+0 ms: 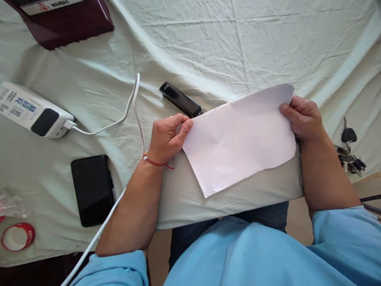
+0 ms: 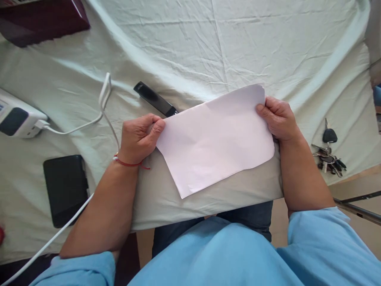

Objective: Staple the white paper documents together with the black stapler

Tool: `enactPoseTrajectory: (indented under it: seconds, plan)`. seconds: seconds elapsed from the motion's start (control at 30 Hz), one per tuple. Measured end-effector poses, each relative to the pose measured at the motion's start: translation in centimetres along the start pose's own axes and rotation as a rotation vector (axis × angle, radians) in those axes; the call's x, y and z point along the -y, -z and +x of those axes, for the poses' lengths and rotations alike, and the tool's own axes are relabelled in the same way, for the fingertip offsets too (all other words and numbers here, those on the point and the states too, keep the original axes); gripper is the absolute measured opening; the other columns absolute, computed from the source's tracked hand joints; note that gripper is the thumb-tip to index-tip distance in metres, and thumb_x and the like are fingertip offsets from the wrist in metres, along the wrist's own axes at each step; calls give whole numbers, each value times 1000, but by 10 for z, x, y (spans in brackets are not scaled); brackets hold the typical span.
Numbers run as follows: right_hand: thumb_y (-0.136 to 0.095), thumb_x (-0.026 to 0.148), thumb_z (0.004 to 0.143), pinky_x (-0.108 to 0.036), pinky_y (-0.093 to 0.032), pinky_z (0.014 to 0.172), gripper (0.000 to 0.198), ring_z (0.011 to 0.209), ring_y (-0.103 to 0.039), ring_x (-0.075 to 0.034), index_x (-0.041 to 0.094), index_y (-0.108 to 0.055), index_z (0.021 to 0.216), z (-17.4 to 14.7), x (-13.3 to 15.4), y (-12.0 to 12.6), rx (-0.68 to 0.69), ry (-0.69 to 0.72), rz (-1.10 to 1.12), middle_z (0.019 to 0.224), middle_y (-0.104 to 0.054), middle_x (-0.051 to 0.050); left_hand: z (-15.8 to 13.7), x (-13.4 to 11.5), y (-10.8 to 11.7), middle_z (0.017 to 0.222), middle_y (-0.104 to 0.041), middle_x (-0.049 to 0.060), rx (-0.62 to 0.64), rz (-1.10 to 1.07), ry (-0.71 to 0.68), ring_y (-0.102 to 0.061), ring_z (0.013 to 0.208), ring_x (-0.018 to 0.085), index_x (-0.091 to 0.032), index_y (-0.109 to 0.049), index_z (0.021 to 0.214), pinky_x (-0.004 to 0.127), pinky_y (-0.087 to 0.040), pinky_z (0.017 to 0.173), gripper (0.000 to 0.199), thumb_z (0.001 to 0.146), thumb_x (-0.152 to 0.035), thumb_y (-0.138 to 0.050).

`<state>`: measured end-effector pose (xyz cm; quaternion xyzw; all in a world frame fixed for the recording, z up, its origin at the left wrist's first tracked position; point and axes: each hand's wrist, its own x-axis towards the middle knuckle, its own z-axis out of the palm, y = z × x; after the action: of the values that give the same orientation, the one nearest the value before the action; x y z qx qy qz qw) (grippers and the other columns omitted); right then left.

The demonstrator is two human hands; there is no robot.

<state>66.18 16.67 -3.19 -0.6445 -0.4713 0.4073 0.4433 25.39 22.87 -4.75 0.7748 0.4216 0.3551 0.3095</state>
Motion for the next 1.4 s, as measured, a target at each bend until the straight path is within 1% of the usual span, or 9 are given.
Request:
enactPoseTrajectory:
  seconds: [0.2, 0.43, 0.63, 0.83, 0.97, 1.03, 1.1, 1.23, 1.4]
  plan:
    - [-96, 72, 78, -34, -60, 70, 50, 76, -66, -20, 28, -87, 101, 1, -8, 0, -73, 27, 49, 88, -76, -3, 1, 4, -2, 76, -73, 0, -7, 18, 46, -51, 61, 16, -24, -78, 92, 32, -41, 62, 26, 100, -47, -73]
    - [-98, 67, 80, -29, -49, 67, 47, 72, -57, -14, 25, -86, 97, 4, -10, 3, -72, 51, 67, 84, -71, -2, -2, 7, -3, 70, -66, -2, -83, -44, 142, -46, 58, 12, -21, -80, 95, 30, -34, 57, 21, 101, -40, -73]
    - [-105, 72, 63, -27, -42, 55, 58, 64, -51, -13, 24, -81, 85, 5, 2, -4, -122, -19, 102, 74, -67, 0, 0, 10, -1, 68, -66, -2, -59, -39, 130, -46, 56, 12, -21, -81, 94, 30, -33, 55, 19, 98, -38, -73]
    - [-100, 66, 77, -27, -63, 69, 50, 78, -71, -18, 26, -88, 104, -2, 16, 9, 136, -235, 9, 91, -82, -3, 3, 9, 2, 65, -62, -3, -57, -7, 123, -43, 54, 12, -20, -79, 91, 29, -35, 55, 20, 97, -38, -72]
    - [-103, 50, 75, -27, -66, 78, 41, 91, -75, -19, 27, -88, 106, -17, 19, 24, 219, -322, -12, 99, -83, -3, 3, 4, 3, 66, -64, -3, -45, 54, 149, -47, 56, 12, -20, -80, 94, 28, -38, 57, 22, 99, -37, -67]
    - [-104, 45, 73, -27, -66, 79, 39, 91, -75, -19, 26, -89, 103, -26, 18, 23, 174, -355, 10, 99, -82, -4, 2, 0, 4, 71, -67, -2, -25, 103, 186, -52, 59, 13, -20, -80, 99, 27, -43, 61, 24, 102, -36, -63]
    - [-102, 40, 71, -25, -60, 72, 33, 82, -70, -16, 23, -87, 95, -31, 17, 17, 20, -326, 42, 90, -79, -3, 2, -3, 3, 76, -71, -1, 0, 142, 196, -57, 63, 14, -20, -80, 103, 28, -47, 66, 26, 104, -36, -59]
    - [-90, 26, 76, -23, -40, 60, 14, 66, -53, -9, 19, -81, 85, -19, 15, 3, -274, -124, 11, 75, -69, 1, 1, -4, -2, 84, -79, 3, 54, 230, 106, -68, 74, 19, -21, -82, 105, 31, -55, 76, 28, 104, -35, -58]
    - [-74, 23, 96, -30, -36, 67, 9, 69, -47, -11, 17, -79, 94, 10, 10, -7, -334, 85, -347, 74, -63, 2, -5, 1, -8, 90, -79, 3, -1, 290, 64, -70, 76, 19, -22, -79, 117, 32, -59, 78, 25, 103, -36, -64]
